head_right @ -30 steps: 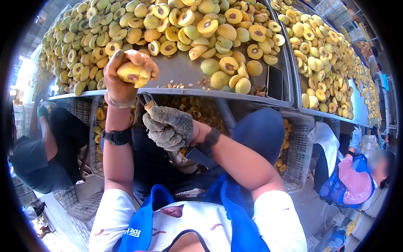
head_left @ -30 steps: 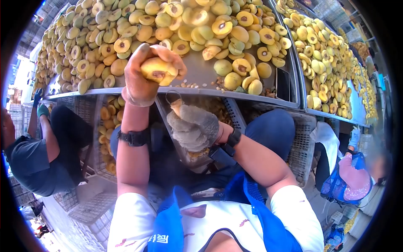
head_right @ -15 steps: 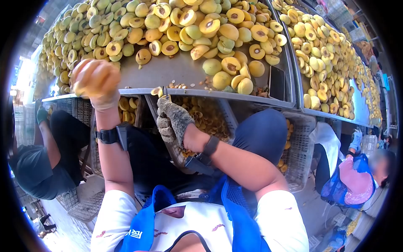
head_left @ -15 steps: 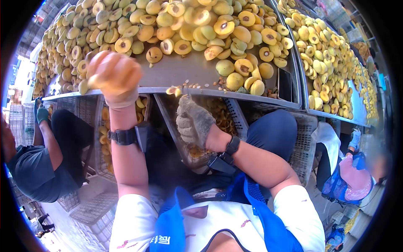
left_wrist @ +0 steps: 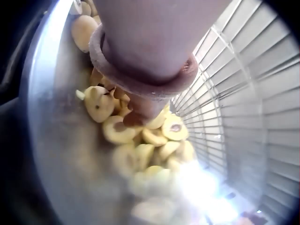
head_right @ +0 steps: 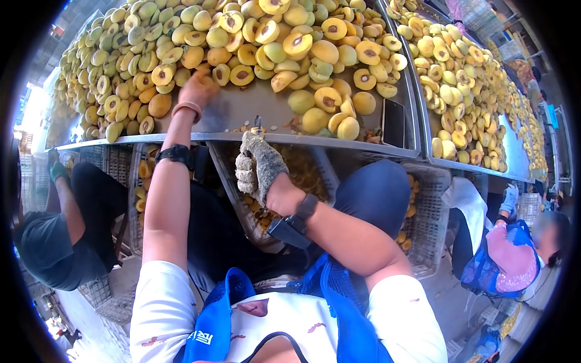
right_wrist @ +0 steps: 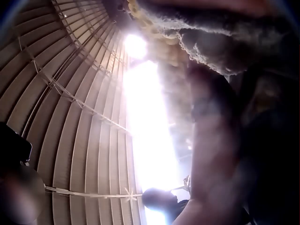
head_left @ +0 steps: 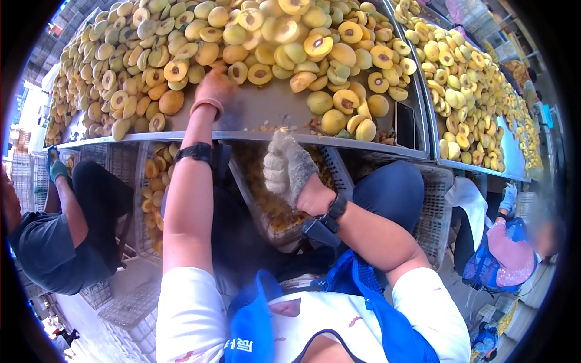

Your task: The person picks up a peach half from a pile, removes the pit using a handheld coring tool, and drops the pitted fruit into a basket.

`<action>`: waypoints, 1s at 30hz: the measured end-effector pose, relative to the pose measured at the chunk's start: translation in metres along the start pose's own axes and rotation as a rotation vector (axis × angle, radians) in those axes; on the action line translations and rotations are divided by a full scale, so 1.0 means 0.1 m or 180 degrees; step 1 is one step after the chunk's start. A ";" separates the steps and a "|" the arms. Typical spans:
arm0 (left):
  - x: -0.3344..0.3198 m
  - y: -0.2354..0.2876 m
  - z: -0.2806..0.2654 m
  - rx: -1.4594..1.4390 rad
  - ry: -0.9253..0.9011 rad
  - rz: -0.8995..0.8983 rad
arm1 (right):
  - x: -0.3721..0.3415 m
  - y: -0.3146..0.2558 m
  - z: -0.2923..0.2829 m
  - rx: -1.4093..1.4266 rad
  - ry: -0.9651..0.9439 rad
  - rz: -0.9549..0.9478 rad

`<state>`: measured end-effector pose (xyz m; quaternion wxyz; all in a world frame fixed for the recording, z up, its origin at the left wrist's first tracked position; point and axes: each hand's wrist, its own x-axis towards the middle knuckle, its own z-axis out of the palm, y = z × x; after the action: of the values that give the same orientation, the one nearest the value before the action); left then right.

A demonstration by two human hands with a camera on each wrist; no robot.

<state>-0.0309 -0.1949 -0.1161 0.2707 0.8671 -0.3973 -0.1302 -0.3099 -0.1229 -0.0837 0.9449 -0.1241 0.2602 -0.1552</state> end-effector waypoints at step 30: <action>-1.59 1.04 -0.20 -0.4743 -0.0861 0.0076 | 0.32 -0.04 -0.11 -0.5327 0.1317 -0.2853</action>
<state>-0.1901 -0.1225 -0.0381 0.7354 0.4268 -0.2433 -0.4666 -0.2900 -0.1401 -0.1060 0.3399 -0.8138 0.3760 -0.2842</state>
